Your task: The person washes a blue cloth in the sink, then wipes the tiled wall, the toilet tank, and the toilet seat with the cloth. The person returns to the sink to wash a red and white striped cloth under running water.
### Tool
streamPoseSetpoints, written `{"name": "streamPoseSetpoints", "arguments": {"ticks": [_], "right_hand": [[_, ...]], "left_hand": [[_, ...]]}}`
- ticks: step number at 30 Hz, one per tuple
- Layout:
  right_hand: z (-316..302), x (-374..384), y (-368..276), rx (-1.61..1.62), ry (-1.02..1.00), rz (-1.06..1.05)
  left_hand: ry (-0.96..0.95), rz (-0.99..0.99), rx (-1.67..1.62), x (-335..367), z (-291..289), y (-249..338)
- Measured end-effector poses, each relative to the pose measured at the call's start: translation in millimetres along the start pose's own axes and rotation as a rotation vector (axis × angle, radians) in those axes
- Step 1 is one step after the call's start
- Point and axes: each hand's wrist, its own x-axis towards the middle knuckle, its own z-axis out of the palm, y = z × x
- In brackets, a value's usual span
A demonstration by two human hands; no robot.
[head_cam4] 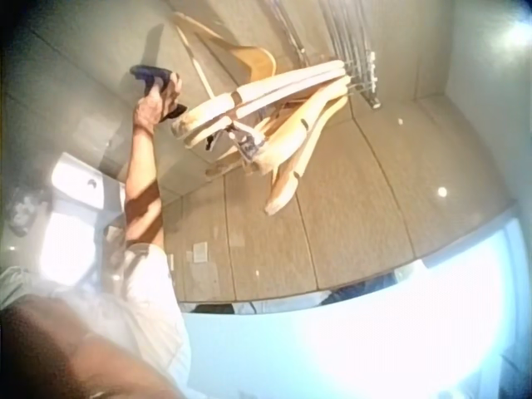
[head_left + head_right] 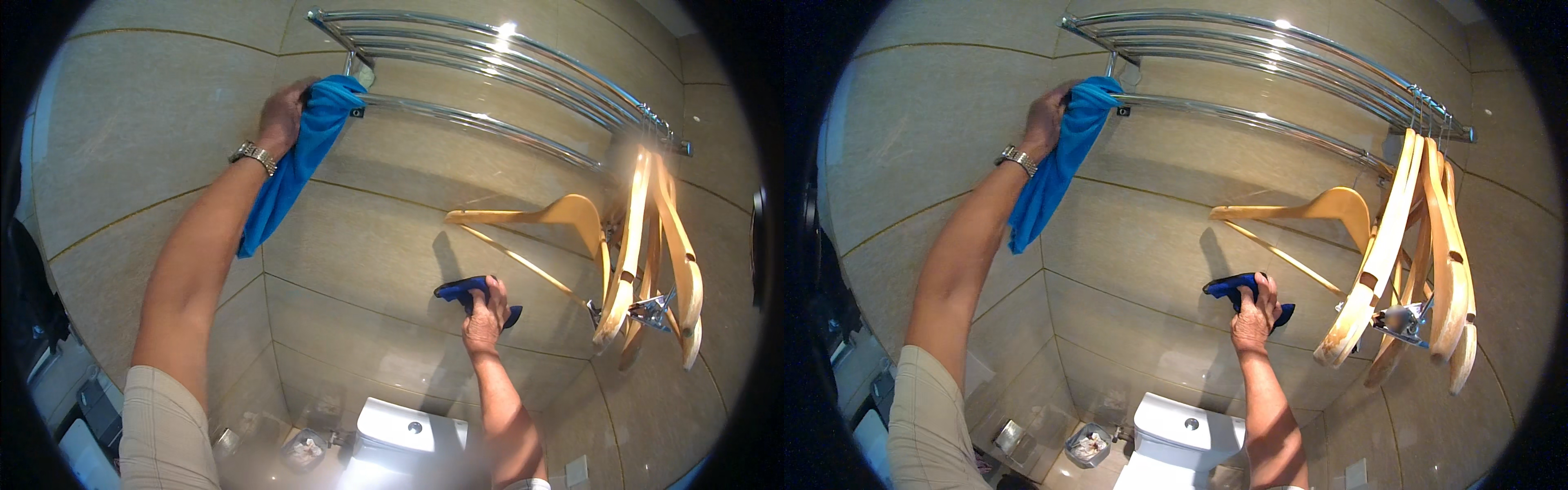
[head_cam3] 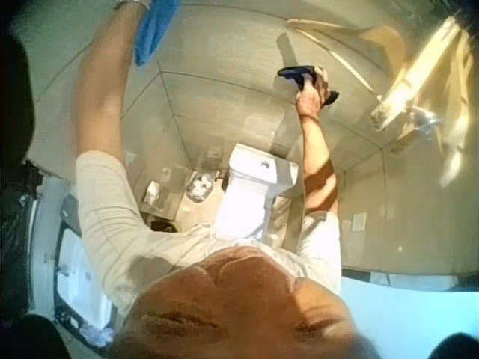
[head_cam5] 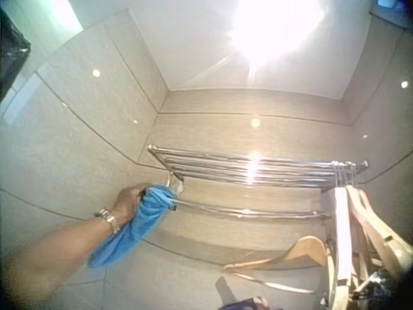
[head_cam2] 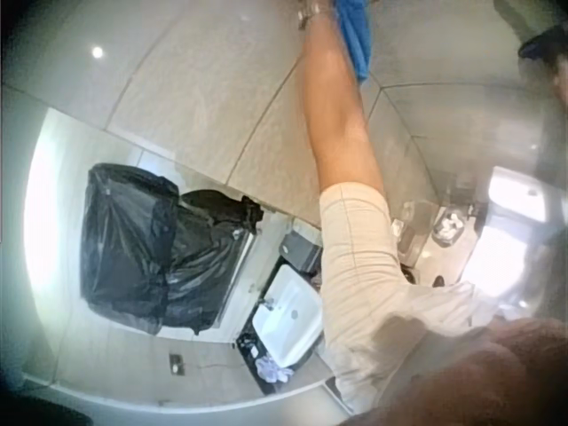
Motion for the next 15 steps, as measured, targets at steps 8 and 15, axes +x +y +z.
{"name": "streamPoseSetpoints", "arguments": {"ticks": [8,15], "right_hand": [[-0.2,-0.5,-14.1,0.033,-0.005,0.033],[1.6,-12.6,10.8,-0.01,-0.005,0.018]], "left_hand": [[-0.103,-0.275,-0.129,-55.1,44.6,-33.2],[-0.313,-0.178,-0.084,-175.2,41.0,54.3]]}}
